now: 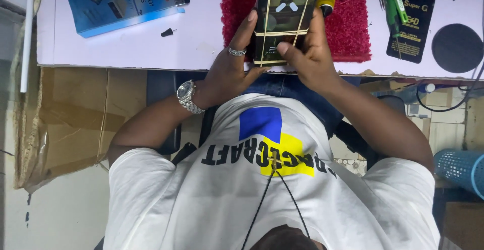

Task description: Securing a mobile phone screen with rubber bands and sorting through small replacement parts and adhesive strips.

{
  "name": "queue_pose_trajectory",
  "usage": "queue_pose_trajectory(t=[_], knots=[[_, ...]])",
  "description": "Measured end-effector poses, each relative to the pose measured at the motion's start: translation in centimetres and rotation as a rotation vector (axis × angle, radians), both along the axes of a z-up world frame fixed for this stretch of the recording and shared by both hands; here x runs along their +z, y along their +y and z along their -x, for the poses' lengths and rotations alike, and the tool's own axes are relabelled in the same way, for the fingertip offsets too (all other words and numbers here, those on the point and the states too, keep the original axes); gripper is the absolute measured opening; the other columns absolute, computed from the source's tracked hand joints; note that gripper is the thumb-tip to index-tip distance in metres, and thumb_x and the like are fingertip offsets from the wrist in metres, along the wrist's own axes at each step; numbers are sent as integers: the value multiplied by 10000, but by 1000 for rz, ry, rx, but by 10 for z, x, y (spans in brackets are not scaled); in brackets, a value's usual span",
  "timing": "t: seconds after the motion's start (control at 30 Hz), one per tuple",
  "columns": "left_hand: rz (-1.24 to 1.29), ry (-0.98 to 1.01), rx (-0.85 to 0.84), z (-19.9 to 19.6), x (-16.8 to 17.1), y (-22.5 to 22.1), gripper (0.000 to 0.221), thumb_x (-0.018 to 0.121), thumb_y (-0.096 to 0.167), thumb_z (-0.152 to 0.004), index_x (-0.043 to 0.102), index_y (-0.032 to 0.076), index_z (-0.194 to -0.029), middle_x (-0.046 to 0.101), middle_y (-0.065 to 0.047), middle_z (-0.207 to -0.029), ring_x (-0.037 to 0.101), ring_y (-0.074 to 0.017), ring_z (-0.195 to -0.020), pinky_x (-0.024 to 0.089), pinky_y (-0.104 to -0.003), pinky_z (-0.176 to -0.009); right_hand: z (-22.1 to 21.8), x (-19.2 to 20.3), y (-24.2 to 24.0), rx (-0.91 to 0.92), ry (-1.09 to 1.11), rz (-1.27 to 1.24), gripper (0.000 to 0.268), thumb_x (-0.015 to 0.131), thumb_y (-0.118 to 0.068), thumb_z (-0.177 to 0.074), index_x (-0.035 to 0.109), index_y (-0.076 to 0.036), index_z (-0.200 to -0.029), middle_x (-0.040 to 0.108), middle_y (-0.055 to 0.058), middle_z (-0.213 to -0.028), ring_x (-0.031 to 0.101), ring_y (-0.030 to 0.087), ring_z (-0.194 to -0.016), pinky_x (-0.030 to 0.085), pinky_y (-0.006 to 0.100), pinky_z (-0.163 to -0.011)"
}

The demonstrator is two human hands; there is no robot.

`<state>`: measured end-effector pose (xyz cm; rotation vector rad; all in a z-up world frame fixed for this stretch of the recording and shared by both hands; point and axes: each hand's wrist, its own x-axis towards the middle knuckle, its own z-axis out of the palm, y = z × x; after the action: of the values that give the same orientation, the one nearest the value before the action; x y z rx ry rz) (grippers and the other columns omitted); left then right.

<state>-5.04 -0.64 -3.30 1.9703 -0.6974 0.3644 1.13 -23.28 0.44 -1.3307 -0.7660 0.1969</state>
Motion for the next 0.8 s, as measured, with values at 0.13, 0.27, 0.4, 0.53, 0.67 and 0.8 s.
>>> queue_pose_trajectory(t=[0.13,0.27,0.4,0.53,0.67,0.8], knots=[[-23,11,-5,2,-1,-1,1064,850,74,-1170,-6,184,-1792,51,-38,-1887,228,-326,-1791,550,-440,-1422,2,-3,-3,-17,60,7,537,539,-367,-1211,309,-116,-1627,521,126,-1567,545,268,-1478,526,442,-1248],[-45,30,32,2,0,-1,1079,864,145,-1170,-14,217,-1794,65,-32,-1891,486,-367,-1715,710,-410,-1234,0,-10,-4,-5,56,-4,637,545,-447,-1201,250,-140,-1676,444,143,-1659,477,283,-1563,491,460,-1304],[-44,42,24,1,-1,-2,1061,842,137,-1175,-17,215,-1792,56,-36,-1892,513,-370,-1701,736,-387,-1172,0,-10,-5,9,78,-6,593,556,-360,-1193,261,-124,-1650,473,139,-1610,519,270,-1498,530,440,-1245],[-52,15,14,1,-3,-2,1096,861,111,-1160,-29,210,-1790,48,-55,-1887,471,-386,-1713,720,-425,-1223,-3,-15,-7,27,114,-30,645,603,-356,-1170,238,-147,-1660,457,158,-1637,507,309,-1530,528,487,-1269],[-55,21,21,2,0,-2,1096,861,113,-1165,-36,209,-1788,52,-54,-1887,525,-386,-1678,726,-417,-1213,-9,-21,-12,62,0,6,679,572,-175,-1120,189,-116,-1677,455,161,-1591,500,297,-1501,532,475,-1260],[-66,19,48,1,-5,-2,1094,877,126,-1160,-13,212,-1791,71,-38,-1891,618,-373,-1632,754,-381,-1131,-10,-19,-16,82,-75,73,758,552,-22,-1030,162,-93,-1676,445,135,-1489,498,241,-1389,519,396,-1180]])
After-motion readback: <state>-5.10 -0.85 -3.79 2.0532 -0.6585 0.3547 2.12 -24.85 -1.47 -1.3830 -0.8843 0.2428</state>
